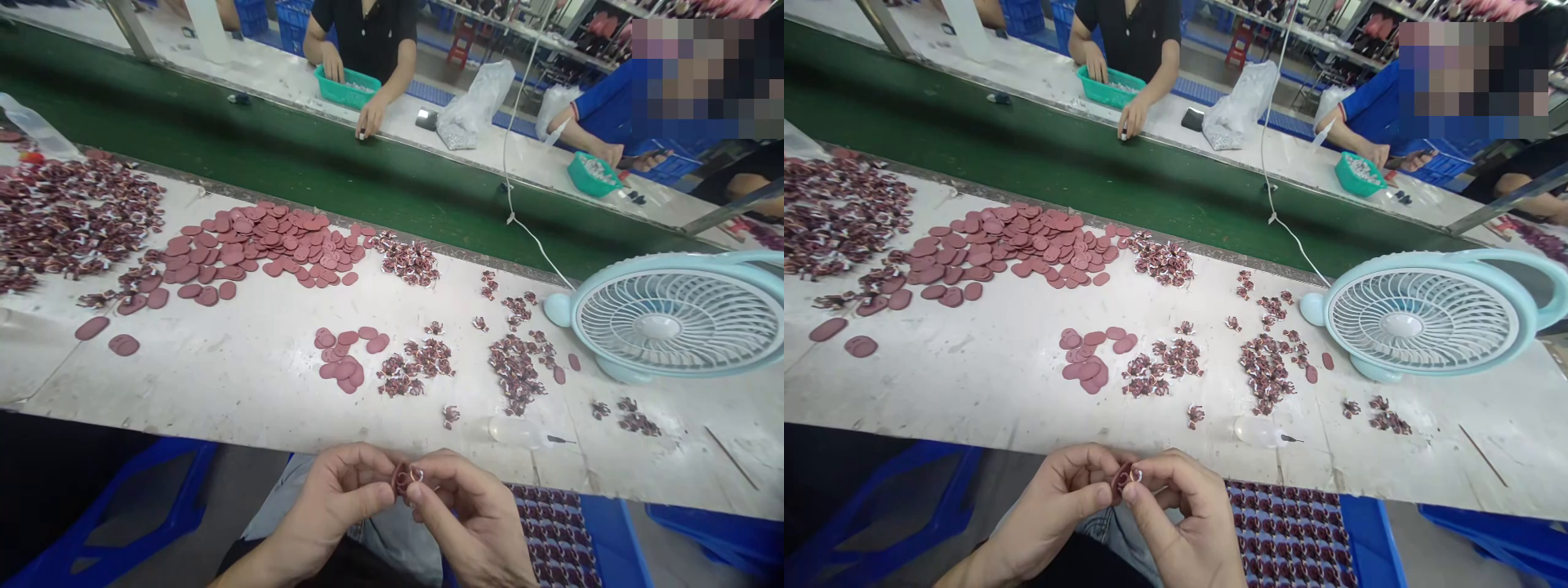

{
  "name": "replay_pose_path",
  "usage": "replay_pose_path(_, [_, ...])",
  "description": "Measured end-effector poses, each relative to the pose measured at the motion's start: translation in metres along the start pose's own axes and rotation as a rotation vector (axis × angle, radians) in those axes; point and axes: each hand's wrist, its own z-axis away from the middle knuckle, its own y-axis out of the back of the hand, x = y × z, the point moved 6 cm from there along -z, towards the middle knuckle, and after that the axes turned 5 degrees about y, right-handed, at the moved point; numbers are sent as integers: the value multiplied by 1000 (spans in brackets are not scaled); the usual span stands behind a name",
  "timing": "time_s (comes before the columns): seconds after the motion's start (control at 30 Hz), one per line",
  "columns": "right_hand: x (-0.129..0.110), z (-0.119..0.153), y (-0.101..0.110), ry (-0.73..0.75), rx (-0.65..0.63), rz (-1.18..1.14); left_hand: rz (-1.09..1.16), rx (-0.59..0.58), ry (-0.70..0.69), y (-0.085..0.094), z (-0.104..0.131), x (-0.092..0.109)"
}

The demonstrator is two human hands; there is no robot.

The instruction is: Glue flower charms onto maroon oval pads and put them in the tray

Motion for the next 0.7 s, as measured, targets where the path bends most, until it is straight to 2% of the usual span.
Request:
replay_pose_path(0.17, [-4,-2,0,48,6,11,-37,4,-36,-5,0,3])
replay_pose_path(0.33, [4,-2,-2,-38,106,-63,-34,59,-41,-3,-1,1])
replay_pose_path(0.47, [5,-2,-7,-69,114,-117,-37,87,-60,-2,-1,0])
replay_pose_path(0.57, [4,1,-8,-140,209,-187,-41,75,-88,-4,-1,1])
replay_pose_path(0.7, [4,1,-12,-120,234,-265,-30,39,-120,-3,-2,4])
